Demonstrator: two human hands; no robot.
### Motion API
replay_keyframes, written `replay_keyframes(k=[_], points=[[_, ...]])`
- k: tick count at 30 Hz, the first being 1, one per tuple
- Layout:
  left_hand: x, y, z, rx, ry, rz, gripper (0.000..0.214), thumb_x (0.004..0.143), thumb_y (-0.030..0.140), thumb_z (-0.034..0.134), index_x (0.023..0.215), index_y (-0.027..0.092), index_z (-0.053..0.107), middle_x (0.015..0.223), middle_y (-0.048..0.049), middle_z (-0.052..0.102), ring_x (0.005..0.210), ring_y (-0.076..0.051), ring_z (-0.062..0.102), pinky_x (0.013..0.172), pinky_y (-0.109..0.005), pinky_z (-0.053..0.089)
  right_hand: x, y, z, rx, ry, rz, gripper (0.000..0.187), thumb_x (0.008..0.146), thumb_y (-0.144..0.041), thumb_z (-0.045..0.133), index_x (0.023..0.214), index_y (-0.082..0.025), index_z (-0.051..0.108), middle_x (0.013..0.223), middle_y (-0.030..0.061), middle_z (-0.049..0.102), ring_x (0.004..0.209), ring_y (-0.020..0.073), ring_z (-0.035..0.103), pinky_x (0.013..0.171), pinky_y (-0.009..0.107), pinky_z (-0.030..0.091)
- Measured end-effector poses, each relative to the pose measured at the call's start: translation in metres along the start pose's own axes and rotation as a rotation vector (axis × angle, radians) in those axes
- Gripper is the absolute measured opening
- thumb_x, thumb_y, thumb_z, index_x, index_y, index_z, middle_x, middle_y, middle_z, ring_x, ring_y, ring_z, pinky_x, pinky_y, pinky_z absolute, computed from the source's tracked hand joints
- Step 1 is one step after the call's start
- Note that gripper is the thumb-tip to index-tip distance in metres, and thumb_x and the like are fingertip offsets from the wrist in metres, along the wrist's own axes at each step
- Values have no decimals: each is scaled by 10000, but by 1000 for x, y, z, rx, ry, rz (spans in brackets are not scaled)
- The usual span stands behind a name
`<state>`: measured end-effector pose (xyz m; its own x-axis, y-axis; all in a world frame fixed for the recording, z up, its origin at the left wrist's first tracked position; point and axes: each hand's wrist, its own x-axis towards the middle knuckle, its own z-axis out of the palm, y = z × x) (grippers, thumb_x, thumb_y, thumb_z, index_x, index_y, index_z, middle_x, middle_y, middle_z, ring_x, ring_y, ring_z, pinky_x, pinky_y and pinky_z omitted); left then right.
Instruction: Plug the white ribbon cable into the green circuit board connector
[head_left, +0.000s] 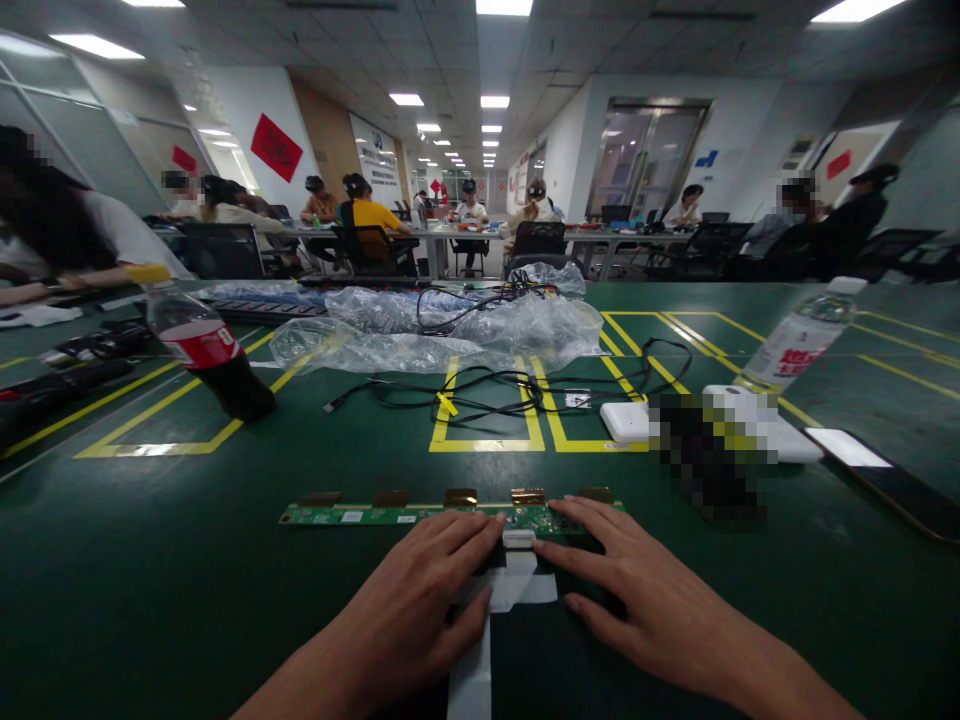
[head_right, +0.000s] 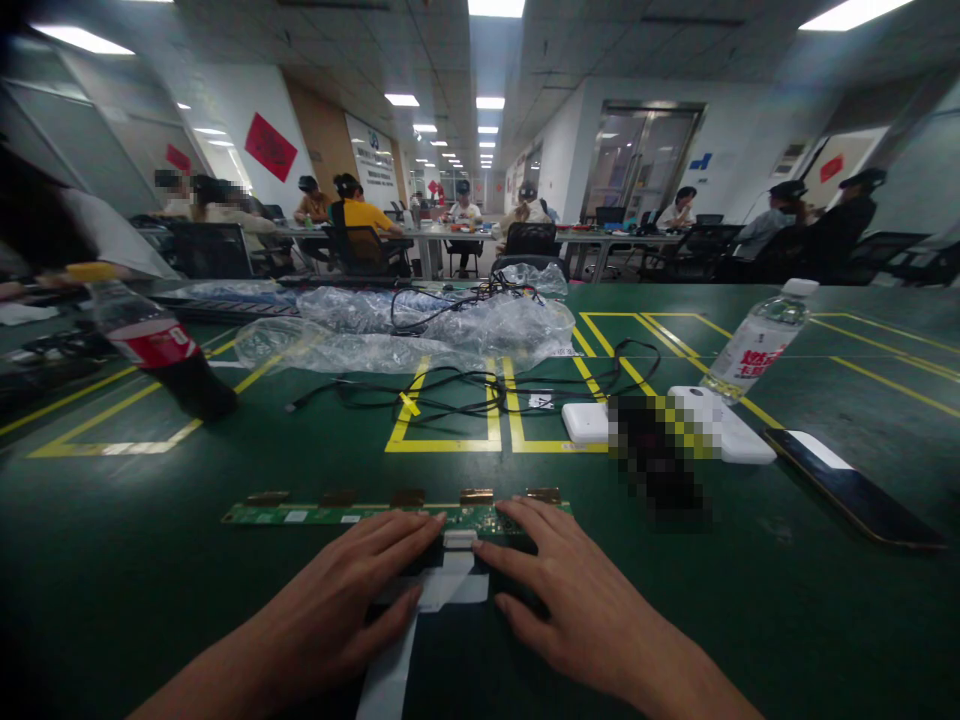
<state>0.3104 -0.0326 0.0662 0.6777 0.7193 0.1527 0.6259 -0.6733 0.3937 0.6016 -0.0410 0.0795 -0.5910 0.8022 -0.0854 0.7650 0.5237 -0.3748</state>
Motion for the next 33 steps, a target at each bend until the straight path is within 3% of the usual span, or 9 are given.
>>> replay_keyframes(k=[10, 25, 33], points=[[-1, 0, -1, 18, -6, 39, 526, 906, 150, 571, 1410, 297, 544, 1468, -58, 544, 1342, -283, 510, 1100, -544, 462, 0, 0, 0, 1, 0, -1, 551, 969, -357, 586, 1490, -460, 438, 1656, 9, 283, 1502, 329, 256, 1187, 603, 249], [-2, 1, 1, 90, -49, 28, 517, 926, 165, 548, 1431, 278, 536, 1506, -70, 517, 1378, -302, 478, 1105, -582, 450, 1, 0, -1, 26, 1, -3, 544, 966, -345, 593, 1483, -446, 457, 1650, 7, 301, 1496, 331, 268, 1190, 592, 251], [-2, 2, 1, 92, -8, 46, 528, 914, 146, 558, 1427, 271, 537, 1483, -80, 534, 1351, -305, 504, 1094, -581, 460, 0, 2, 3, 36, 18, 2, 561, 961, -362, 605, 1491, -447, 445, 1657, 3, 284, 1500, 342, 254, 1193, 609, 232]])
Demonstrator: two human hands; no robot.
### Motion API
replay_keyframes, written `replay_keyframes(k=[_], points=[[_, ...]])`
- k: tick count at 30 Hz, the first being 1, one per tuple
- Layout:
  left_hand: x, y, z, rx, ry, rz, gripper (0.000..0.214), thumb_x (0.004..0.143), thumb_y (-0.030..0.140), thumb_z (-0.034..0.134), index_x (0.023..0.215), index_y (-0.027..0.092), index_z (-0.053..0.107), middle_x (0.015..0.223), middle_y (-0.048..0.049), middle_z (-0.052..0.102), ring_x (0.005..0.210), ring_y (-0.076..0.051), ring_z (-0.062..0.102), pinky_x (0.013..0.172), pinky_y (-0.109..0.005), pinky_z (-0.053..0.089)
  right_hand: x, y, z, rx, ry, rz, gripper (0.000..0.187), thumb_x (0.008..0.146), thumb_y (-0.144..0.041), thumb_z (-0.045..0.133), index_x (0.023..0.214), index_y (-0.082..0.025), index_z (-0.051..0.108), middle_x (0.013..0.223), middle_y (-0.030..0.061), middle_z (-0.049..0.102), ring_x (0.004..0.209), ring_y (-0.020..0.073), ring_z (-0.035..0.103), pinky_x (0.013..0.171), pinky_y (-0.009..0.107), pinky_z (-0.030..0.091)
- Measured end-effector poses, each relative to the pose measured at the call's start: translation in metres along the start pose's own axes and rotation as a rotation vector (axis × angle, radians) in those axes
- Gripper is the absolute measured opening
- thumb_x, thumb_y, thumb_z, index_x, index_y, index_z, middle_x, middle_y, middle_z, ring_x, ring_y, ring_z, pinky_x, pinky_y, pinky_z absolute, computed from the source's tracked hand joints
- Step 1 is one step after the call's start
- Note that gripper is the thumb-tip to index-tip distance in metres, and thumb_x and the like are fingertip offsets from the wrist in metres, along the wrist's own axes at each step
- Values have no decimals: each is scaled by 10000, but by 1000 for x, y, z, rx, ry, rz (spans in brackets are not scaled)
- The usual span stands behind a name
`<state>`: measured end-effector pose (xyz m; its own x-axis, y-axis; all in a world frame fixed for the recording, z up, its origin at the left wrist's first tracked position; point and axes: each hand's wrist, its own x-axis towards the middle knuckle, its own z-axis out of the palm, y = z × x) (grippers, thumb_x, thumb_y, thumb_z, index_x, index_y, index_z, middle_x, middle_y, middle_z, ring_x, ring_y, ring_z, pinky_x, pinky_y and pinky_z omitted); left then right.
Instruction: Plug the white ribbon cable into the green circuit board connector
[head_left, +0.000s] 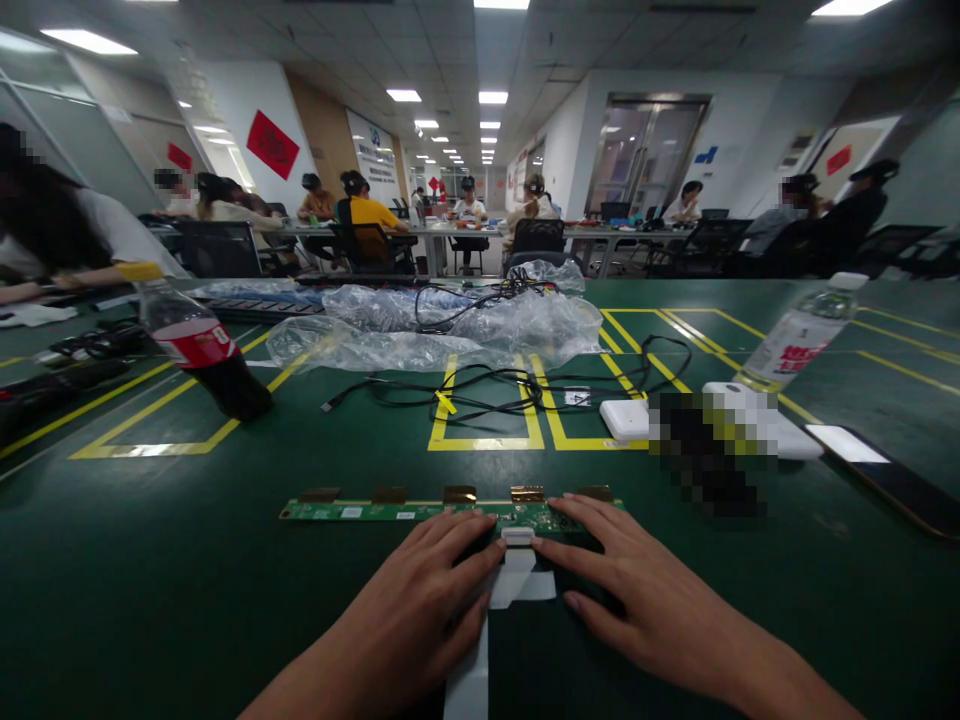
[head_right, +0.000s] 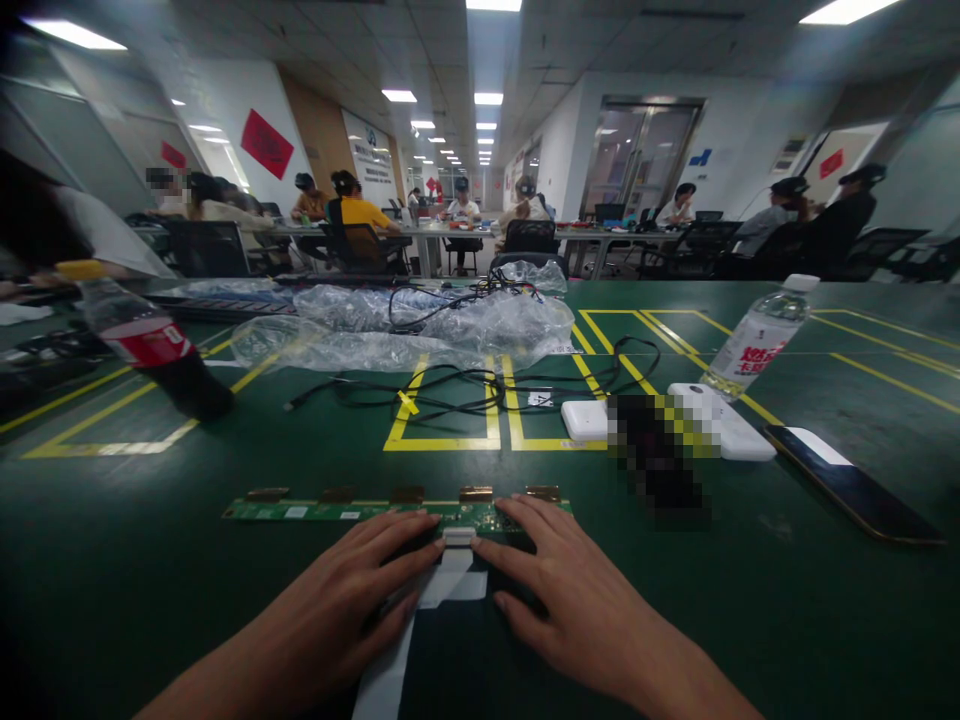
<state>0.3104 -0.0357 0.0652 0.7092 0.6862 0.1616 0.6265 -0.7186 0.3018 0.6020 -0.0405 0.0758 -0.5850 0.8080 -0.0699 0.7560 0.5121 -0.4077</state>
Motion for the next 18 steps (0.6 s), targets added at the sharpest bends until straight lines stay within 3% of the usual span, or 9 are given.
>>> replay_keyframes(k=[18], points=[[0, 3, 1, -24, 15, -32, 567, 912, 182, 587, 1460, 288, 483, 1482, -60, 537, 1350, -285, 507, 1131, -533, 429, 1, 1, -3, -3, 7, -13, 512, 970, -340, 582, 1467, -422, 490, 1631, 11, 341, 1491, 324, 281, 1190, 599, 249]])
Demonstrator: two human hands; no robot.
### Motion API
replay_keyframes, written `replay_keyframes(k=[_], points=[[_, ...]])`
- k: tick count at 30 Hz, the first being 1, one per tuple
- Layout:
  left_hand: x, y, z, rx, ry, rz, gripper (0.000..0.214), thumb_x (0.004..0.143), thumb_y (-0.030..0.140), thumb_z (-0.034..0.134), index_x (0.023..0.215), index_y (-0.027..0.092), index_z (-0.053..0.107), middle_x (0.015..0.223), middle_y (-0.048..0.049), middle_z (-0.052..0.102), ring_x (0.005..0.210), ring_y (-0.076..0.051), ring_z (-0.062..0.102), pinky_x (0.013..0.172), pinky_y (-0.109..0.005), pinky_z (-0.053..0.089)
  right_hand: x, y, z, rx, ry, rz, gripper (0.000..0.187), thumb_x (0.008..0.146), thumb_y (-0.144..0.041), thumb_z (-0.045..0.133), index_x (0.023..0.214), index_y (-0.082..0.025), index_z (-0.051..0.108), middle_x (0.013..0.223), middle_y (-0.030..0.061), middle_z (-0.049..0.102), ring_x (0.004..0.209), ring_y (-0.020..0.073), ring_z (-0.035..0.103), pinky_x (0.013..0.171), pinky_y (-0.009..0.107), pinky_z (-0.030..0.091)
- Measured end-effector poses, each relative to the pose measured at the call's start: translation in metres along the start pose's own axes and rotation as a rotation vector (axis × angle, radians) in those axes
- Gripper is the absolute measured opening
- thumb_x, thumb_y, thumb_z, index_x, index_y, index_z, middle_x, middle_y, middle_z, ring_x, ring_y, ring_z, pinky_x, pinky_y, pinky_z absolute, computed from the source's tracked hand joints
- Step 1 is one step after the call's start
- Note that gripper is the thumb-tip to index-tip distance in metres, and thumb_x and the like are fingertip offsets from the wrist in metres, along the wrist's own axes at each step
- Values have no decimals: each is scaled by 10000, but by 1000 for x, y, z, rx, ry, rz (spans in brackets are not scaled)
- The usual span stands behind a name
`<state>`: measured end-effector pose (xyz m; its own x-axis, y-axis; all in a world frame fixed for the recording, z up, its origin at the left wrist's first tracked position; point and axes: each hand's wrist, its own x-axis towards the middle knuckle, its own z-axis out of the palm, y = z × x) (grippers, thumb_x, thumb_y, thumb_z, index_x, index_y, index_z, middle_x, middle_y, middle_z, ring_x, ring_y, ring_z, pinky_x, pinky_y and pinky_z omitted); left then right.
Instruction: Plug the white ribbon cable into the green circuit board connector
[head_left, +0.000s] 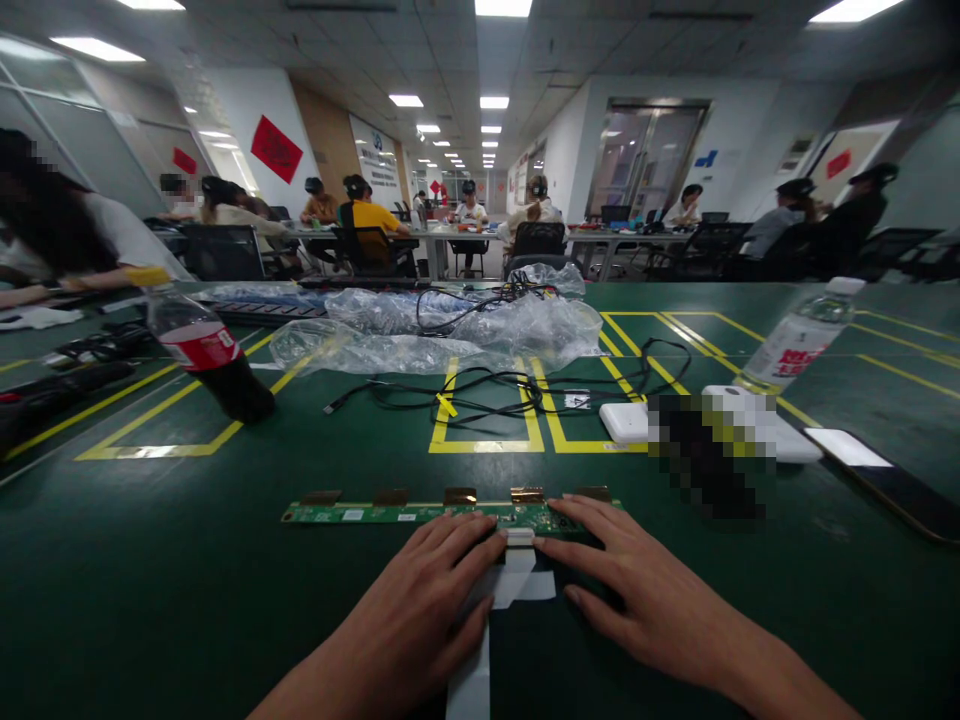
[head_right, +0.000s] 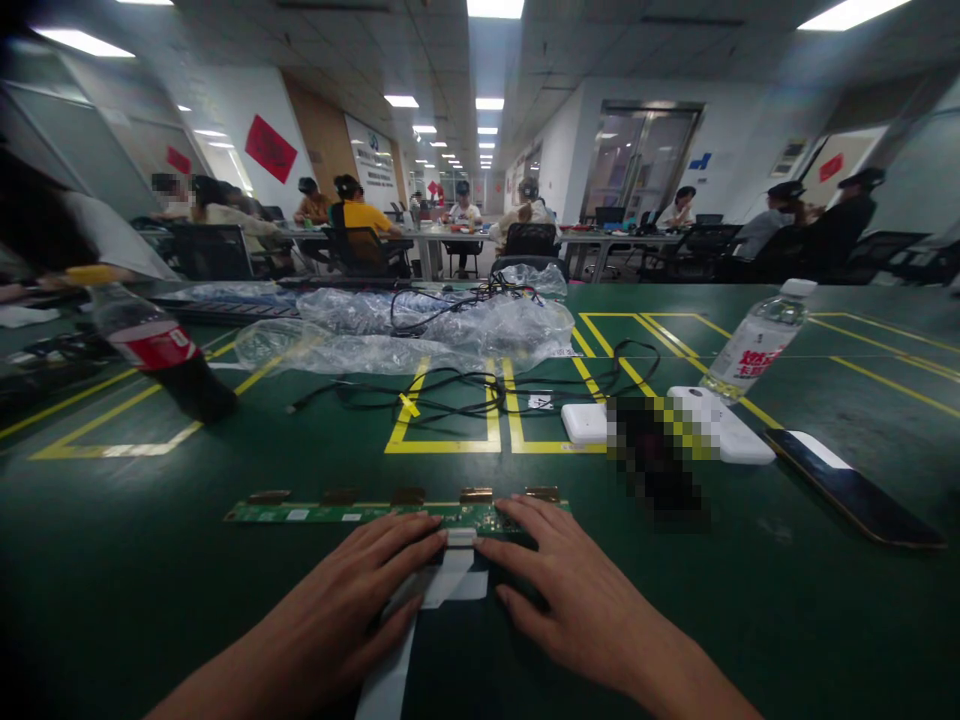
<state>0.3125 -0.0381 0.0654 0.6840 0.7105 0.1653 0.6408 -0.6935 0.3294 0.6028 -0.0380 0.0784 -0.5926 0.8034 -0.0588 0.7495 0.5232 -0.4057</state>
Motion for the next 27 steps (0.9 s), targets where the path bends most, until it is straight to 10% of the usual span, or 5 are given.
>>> replay_keyframes(k=[13, 22, 27], points=[[-5, -8, -10, 56, -38, -73, 512, 950, 260, 570, 1457, 294, 505, 1480, -64, 550, 1334, -306, 533, 1115, -571, 423, 0, 14, -13, 71, 148, 18, 403, 1030, -289, 467, 1425, -275, 544, 1413, 73, 573, 1297, 245, 522, 1112, 475, 428], [-50, -53, -21, 241, -16, -229, 510, 1003, 426, 479, 1505, 340, 458, 1497, -42, 535, 1330, -338, 549, 1058, -603, 471, 0, 11, -15, 82, 154, 33, 354, 1039, -297, 454, 1361, -224, 582, 1338, 96, 614, 1221, 244, 563, 1056, 458, 469], [-104, -115, -23, 293, 32, -296, 552, 984, 503, 510, 1514, 364, 439, 1538, -10, 481, 1340, -309, 542, 1090, -532, 453, -1, 13, -13, 89, 171, 24, 340, 1031, -291, 465, 1336, -227, 604, 1329, 93, 619, 1218, 246, 565, 1055, 457, 469]])
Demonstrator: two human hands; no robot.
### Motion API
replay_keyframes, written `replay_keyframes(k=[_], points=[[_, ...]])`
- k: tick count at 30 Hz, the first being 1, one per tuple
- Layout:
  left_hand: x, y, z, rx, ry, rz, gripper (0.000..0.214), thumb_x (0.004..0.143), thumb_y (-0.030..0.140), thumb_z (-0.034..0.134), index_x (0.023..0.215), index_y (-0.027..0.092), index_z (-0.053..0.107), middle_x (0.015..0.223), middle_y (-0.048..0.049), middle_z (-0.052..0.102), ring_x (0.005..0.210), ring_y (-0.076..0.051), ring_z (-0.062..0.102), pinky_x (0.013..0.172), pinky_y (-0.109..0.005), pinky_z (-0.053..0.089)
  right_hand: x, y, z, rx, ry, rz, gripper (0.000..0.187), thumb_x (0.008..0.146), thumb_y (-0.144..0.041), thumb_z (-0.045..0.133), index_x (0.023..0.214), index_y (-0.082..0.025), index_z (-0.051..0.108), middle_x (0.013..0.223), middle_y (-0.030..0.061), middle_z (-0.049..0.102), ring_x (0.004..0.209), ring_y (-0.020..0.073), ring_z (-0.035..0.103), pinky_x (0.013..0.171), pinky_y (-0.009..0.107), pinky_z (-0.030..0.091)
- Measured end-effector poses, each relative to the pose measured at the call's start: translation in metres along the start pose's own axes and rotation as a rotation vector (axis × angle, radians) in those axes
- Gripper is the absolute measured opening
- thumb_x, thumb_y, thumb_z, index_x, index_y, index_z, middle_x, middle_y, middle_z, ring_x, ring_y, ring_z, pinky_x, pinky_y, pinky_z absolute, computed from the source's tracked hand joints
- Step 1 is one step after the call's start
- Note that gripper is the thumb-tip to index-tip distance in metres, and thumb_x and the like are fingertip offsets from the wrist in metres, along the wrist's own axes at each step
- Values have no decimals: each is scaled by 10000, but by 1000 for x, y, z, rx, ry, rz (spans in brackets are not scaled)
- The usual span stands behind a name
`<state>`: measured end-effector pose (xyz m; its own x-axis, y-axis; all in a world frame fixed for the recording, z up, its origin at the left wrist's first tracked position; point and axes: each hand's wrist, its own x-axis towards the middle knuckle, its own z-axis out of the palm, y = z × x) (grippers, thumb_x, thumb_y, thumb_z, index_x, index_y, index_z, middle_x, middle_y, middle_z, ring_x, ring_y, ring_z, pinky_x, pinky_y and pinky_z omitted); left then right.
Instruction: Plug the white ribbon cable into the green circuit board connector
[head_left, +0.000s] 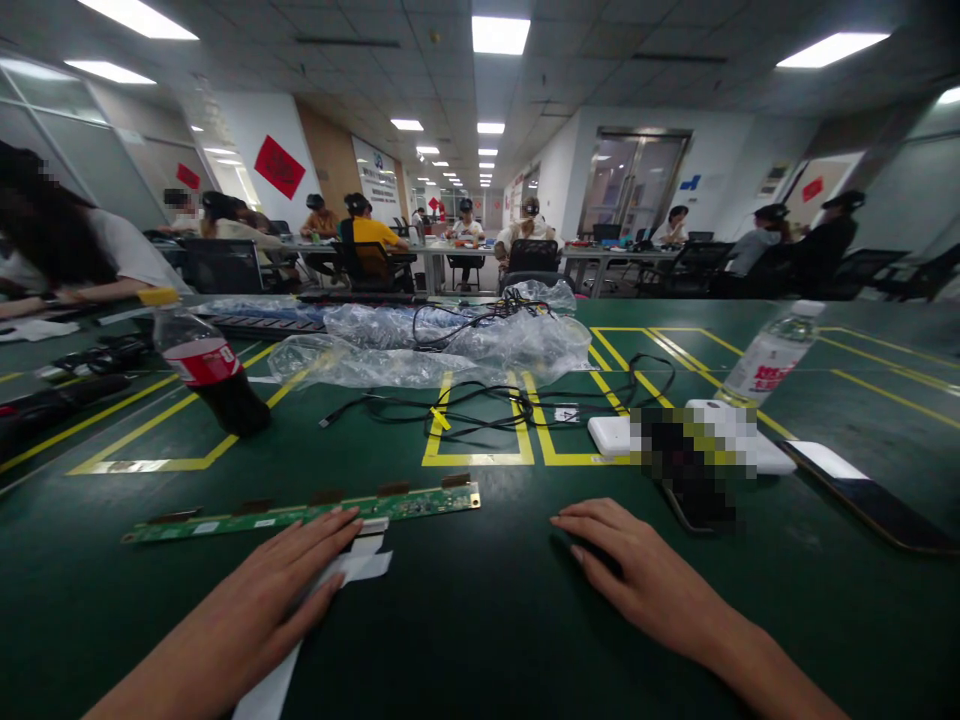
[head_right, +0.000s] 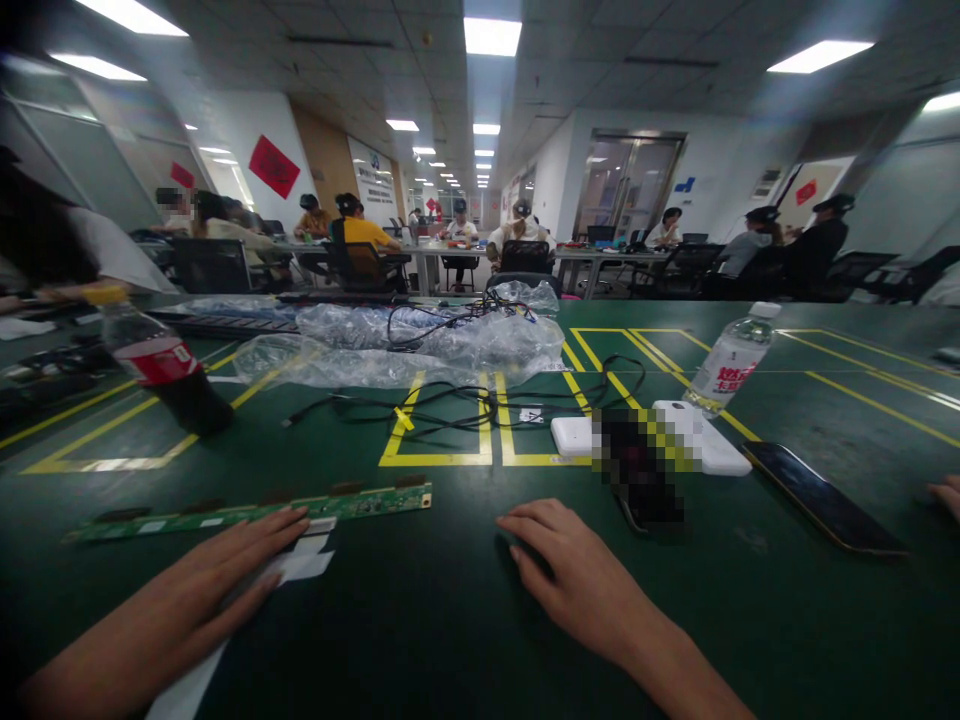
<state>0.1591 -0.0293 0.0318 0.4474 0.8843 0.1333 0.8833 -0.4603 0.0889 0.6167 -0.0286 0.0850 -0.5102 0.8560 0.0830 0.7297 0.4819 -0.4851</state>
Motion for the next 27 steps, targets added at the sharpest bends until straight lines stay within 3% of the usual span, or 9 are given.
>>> replay_keyframes(k=[4, 7, 12, 17, 27], points=[[-19, -69, 7, -64, 43, -143, 497, 997, 474, 475, 1470, 328, 512, 1524, 18, 506, 1337, -295, 546, 1113, -501, 424, 0, 0, 0, -16, -2, 5, 334, 1029, -290, 468, 1319, -231, 621, 1332, 90, 616, 1219, 243, 566, 1059, 449, 466], [-23, -94, 3, -66, 53, -258, 457, 1023, 383, 429, 1458, 275, 514, 1516, 32, 517, 1346, -282, 537, 1139, -502, 383, 1, -1, 0, -20, -3, 11, 331, 1031, -303, 470, 1314, -235, 627, 1331, 88, 617, 1219, 243, 566, 1057, 445, 469], [-22, -87, -5, -19, 23, -338, 502, 1048, 306, 314, 1495, 113, 436, 1547, -110, 469, 1391, -278, 484, 1171, -497, 329, 1, -1, 0, -19, -10, 14, 330, 1032, -309, 460, 1304, -237, 633, 1332, 93, 615, 1223, 248, 563, 1062, 458, 462], [-20, -73, -11, -14, -55, -375, 552, 1063, 328, 228, 1550, 92, 337, 1611, -118, 343, 1458, -272, 370, 1186, -516, 280, 0, 2, 2, -19, -18, 17, 333, 1042, -337, 452, 1313, -252, 626, 1353, 87, 602, 1245, 247, 549, 1077, 466, 448], [-19, -82, -1, 38, -97, -367, 618, 1043, 362, 209, 1581, 61, 252, 1641, -131, 228, 1506, -294, 240, 1213, -547, 189, -1, 3, 3, -26, -20, 22, 329, 1042, -336, 449, 1305, -251, 629, 1354, 91, 605, 1255, 251, 543, 1083, 472, 442]])
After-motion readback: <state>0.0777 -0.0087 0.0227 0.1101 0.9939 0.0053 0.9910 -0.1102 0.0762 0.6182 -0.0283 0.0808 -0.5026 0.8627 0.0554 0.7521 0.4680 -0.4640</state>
